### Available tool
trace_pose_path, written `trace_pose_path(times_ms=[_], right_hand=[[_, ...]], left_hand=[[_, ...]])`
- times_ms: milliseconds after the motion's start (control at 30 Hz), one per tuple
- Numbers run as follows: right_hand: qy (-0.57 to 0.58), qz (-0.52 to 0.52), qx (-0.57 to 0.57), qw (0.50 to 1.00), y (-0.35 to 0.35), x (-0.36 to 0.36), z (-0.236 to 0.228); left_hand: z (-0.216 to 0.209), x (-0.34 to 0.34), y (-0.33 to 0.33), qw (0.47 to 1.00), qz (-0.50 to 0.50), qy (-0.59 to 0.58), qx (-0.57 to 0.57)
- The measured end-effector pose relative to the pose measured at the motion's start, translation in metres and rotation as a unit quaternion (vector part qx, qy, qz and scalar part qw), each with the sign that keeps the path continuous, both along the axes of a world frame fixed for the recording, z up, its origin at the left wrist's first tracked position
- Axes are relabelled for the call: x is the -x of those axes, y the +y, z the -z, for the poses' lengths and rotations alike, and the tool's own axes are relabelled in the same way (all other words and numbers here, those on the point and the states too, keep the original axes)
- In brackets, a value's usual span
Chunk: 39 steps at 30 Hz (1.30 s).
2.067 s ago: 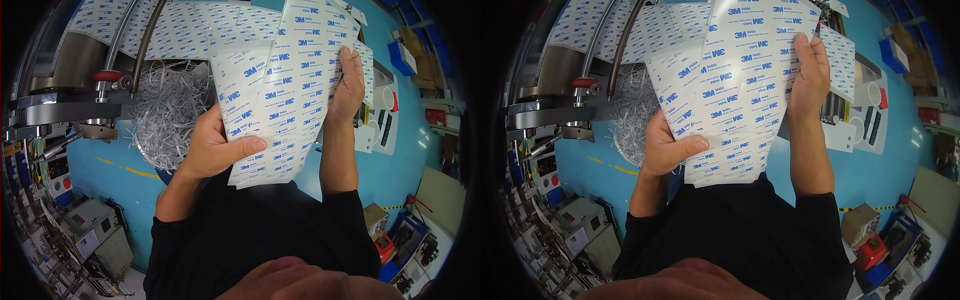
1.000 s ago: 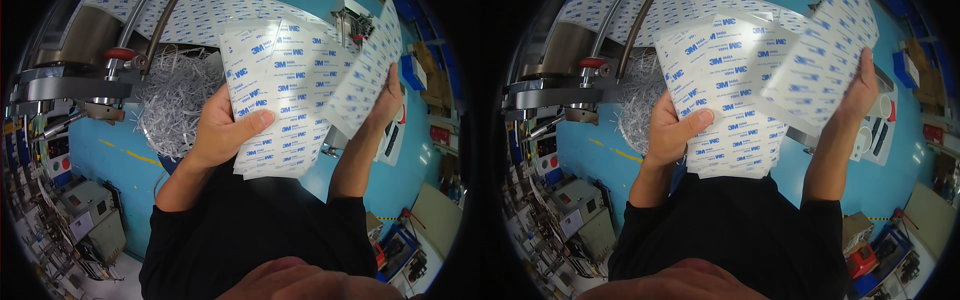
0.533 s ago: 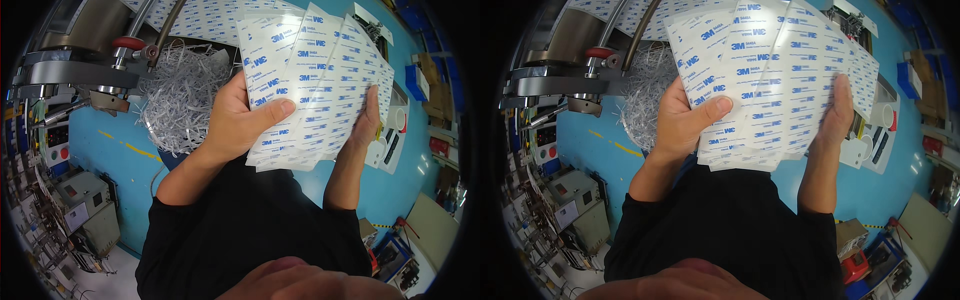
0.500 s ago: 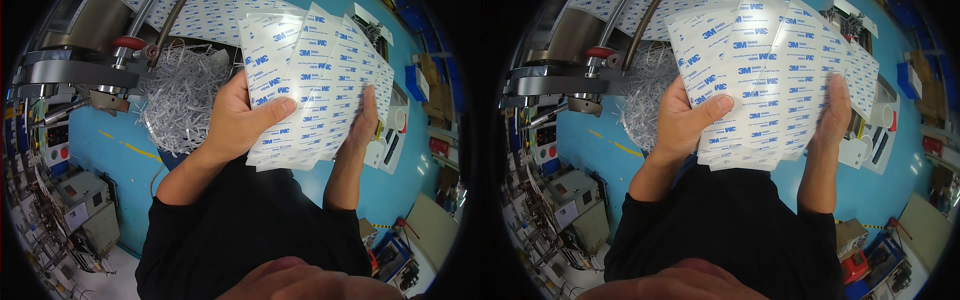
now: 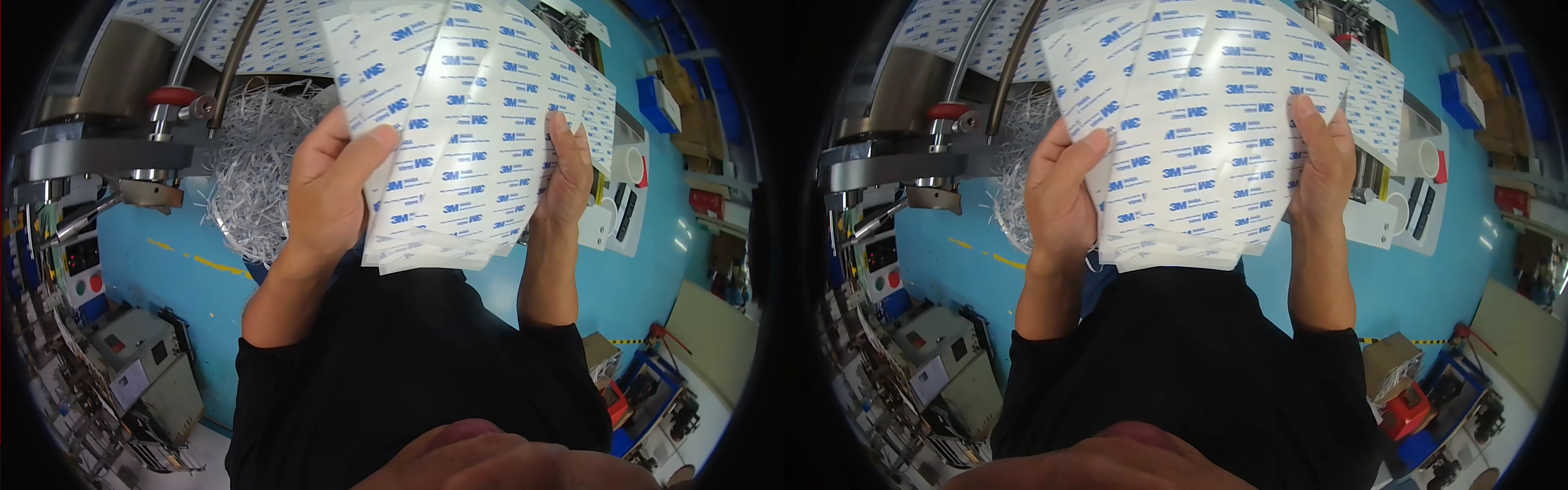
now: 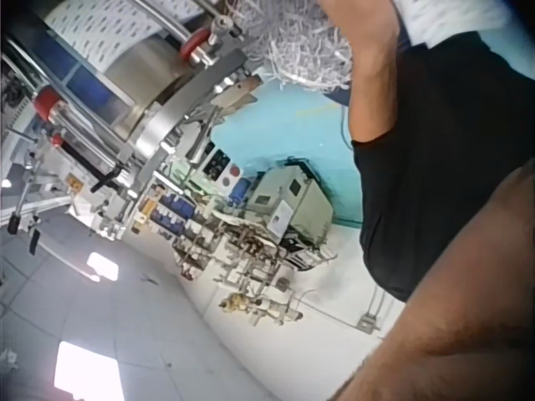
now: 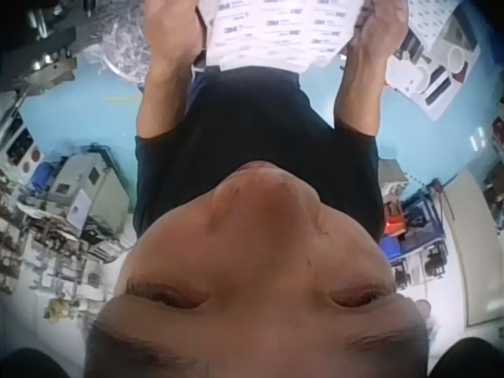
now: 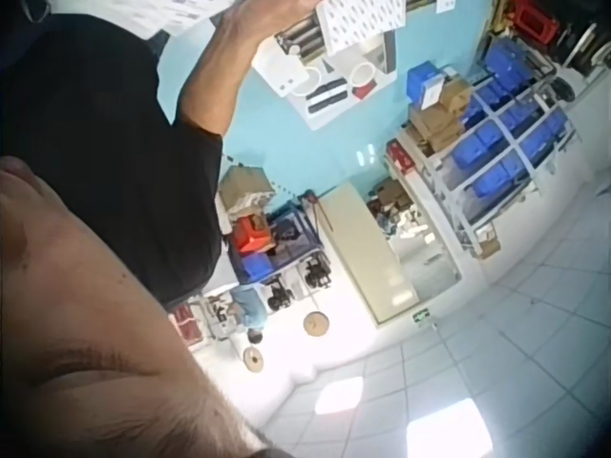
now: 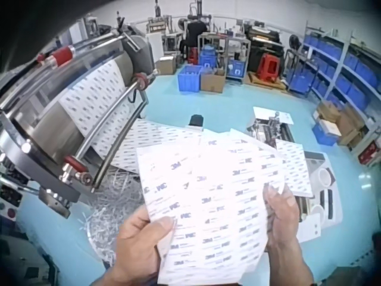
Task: The person peels cutout sections from adhesive sheets, applies an adhesive sheet to a plastic panel, and removes scrap strips from a tape feeding machine by hand.
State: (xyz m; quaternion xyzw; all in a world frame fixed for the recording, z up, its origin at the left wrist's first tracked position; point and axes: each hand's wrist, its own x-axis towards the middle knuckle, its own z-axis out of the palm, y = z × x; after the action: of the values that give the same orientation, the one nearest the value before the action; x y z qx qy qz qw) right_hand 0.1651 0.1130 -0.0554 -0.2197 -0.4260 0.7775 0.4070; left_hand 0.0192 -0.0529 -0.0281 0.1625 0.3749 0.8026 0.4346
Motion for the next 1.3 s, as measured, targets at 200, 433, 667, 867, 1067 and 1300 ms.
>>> trace_pose_path(times_ms=[200,433,667,867,1067,1300], right_hand=[[0.002,0.032,-0.013,0.999,-0.002,0.000,-0.006],[0.003,0.036,-0.007,0.999,0.000,-0.002,-0.006],[-0.002,0.049,0.005,0.999,0.000,-0.001,-0.005],[0.002,0.048,0.008,0.999,0.006,-0.002,-0.004],[-0.048,0.131,-0.037,0.990,0.045,-0.015,-0.015],[-0.319,0.165,-0.138,0.923,0.218,-0.102,-0.005]], left_hand=[[-0.001,0.000,0.002,1.000,-0.014,0.003,0.011],[-0.005,-0.003,0.003,1.000,-0.022,0.011,0.012],[-0.006,-0.004,0.003,1.000,-0.014,-0.005,0.000],[-0.008,-0.007,0.008,0.997,0.029,0.070,0.026],[-0.002,-0.001,0.007,0.997,-0.016,0.072,0.027],[0.003,0.016,0.013,0.994,-0.086,0.020,0.060]])
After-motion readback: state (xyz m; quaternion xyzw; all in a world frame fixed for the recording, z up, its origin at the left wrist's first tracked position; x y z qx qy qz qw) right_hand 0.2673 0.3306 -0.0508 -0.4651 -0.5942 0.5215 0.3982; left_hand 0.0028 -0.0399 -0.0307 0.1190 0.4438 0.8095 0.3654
